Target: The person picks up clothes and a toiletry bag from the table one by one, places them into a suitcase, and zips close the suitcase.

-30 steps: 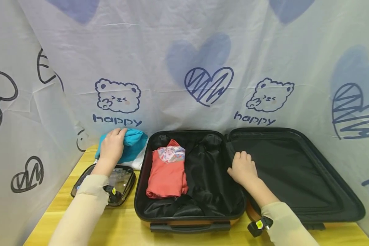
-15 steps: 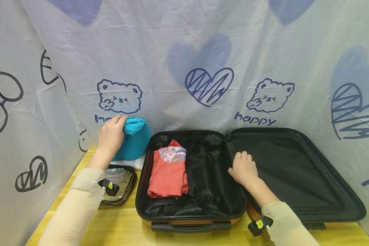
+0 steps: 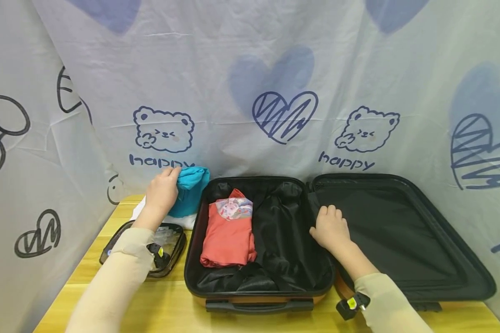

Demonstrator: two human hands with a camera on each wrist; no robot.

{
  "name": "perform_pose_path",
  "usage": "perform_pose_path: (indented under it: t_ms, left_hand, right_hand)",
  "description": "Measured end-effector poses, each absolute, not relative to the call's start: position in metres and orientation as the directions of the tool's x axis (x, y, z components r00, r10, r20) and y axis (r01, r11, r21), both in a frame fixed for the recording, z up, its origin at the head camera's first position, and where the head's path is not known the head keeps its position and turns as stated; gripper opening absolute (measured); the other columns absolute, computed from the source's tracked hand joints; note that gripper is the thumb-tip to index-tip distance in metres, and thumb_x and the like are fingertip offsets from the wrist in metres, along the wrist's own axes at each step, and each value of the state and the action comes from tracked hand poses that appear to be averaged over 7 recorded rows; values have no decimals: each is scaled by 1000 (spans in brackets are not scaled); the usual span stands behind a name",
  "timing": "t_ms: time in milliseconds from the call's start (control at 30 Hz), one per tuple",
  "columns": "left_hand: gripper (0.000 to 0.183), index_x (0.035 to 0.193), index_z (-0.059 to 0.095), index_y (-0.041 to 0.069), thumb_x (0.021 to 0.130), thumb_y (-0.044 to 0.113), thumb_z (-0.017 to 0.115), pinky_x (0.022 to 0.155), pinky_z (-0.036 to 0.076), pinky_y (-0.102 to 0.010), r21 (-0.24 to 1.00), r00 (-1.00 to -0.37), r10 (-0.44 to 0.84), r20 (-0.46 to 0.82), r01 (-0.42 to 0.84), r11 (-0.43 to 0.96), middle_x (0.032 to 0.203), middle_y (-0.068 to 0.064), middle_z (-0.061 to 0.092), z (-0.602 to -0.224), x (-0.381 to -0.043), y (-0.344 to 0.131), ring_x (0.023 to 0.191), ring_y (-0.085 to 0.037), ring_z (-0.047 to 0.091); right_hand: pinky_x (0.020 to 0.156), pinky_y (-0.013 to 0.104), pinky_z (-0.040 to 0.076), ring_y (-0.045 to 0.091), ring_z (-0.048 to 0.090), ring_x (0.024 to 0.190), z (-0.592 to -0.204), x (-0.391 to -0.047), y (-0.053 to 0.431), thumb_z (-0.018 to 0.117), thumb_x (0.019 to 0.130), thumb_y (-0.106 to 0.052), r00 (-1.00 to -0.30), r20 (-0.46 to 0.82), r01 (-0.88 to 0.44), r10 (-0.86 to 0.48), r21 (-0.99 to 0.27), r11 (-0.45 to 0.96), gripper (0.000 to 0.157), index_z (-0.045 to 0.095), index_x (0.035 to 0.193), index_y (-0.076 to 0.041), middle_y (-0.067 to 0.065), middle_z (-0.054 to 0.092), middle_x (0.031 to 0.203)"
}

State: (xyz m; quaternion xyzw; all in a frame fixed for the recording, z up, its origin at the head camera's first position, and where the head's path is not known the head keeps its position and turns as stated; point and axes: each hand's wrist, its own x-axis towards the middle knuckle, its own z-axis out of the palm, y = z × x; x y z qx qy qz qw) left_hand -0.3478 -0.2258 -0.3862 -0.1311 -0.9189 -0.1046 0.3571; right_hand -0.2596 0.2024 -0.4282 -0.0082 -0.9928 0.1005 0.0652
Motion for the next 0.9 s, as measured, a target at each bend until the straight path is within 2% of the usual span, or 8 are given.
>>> perform_pose_path:
  t_ms: [133, 200, 400, 600, 767, 900]
  left_hand:
    - [33, 118, 63, -2, 86, -5, 54, 71, 54, -57, 105, -700, 162, 696, 322, 941, 110, -23, 68, -394, -358, -218, 83, -48, 65]
    - [32, 118, 63, -2, 88, -5, 52, 72, 54, -58, 117, -713, 160, 683, 323, 939, 111, -24, 68, -398, -364, -212, 84, -49, 65]
    - [36, 128, 58, 0, 93, -1, 48, 76, 54, -58, 189, -826, 138, 546, 282, 941, 121, -24, 64, -410, -374, -200, 93, -48, 65]
    - [37, 129, 55, -1, 92, 1, 50, 86, 51, -59, 229, -912, 165, 376, 264, 937, 121, -27, 62, -415, -384, -200, 103, -48, 62]
    - [57, 143, 42, 0, 89, 3, 59, 105, 41, -59, 255, -946, 280, 163, 315, 914, 139, -29, 51, -413, -390, -201, 126, -47, 50]
    - [72, 151, 30, 3, 88, 12, 65, 109, 36, -60, 268, -940, 336, 66, 341, 901, 147, -29, 41, -411, -391, -199, 133, -48, 42]
  right_hand:
    - [84, 56, 43, 43, 46, 105, -428, -259, 203, 70, 85, -25, -992, 125, 6, 31, -199, 980, 55, 45, 116, 13, 27, 45, 110]
    - [84, 56, 43, 43, 46, 105, -428, -259, 203, 70, 85, -25, -991, 126, 8, 34, -201, 980, 55, 45, 116, 13, 28, 45, 110]
    - [85, 56, 43, 43, 45, 105, -429, -259, 201, 70, 85, -25, -992, 123, 7, 32, -201, 980, 56, 45, 117, 13, 27, 45, 111]
    - [87, 56, 43, 42, 45, 107, -431, -260, 199, 70, 85, -25, -992, 118, 12, 37, -205, 979, 57, 45, 118, 12, 27, 45, 113]
    - [87, 56, 43, 42, 45, 108, -430, -260, 200, 71, 85, -25, -992, 122, 11, 37, -210, 978, 57, 45, 118, 12, 27, 45, 113]
    - [86, 56, 43, 42, 45, 106, -429, -260, 203, 71, 84, -25, -990, 135, 10, 38, -203, 979, 56, 45, 117, 12, 27, 45, 112]
